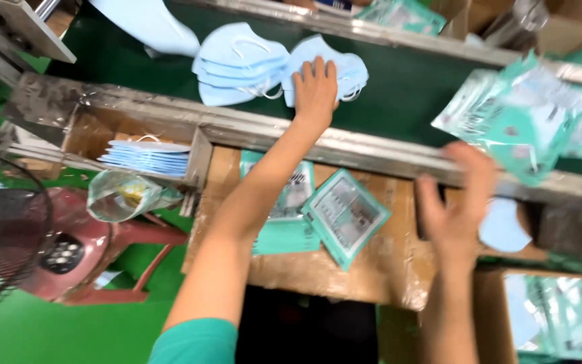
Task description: Manually counting, stacking, and placing blue face masks into individual green plastic packaging bags.
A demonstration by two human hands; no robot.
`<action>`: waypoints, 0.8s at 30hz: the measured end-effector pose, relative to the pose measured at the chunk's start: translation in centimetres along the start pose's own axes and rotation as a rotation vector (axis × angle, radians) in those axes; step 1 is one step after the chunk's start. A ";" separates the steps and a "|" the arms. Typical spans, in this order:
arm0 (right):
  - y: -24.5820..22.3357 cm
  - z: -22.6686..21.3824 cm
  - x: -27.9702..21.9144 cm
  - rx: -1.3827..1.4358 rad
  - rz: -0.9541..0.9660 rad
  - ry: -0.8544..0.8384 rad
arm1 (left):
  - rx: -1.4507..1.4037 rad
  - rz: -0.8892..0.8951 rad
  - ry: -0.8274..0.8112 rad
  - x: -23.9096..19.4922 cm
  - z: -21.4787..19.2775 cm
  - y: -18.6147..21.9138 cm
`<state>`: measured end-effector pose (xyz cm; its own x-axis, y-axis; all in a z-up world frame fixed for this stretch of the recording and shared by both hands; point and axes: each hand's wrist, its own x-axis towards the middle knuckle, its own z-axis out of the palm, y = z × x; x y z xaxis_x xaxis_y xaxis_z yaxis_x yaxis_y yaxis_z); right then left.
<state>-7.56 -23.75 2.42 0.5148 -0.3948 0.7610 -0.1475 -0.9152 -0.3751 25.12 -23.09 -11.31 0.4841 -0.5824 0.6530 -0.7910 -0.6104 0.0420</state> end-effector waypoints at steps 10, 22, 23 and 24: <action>-0.6 -1.9 -4.7 0.398 0.389 0.031 | -0.976 0.525 -0.286 -9.1 -13.9 11.1; 4.7 0.0 -18.3 0.222 0.373 -0.263 | -1.051 0.258 -0.639 -23.6 -11.6 13.0; 4.8 -0.2 -19.1 0.216 0.376 -0.261 | -1.056 0.262 -0.640 -23.4 -11.6 13.3; 4.8 -0.5 -19.9 0.437 0.688 -0.179 | -1.086 0.227 -0.603 -23.1 -11.6 13.6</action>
<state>-18.93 -20.35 -14.30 0.5615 -0.8016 0.2053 -0.1556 -0.3460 -0.9253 -1.20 -11.71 -17.05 0.1648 -0.9425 0.2909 -0.6389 0.1227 0.7595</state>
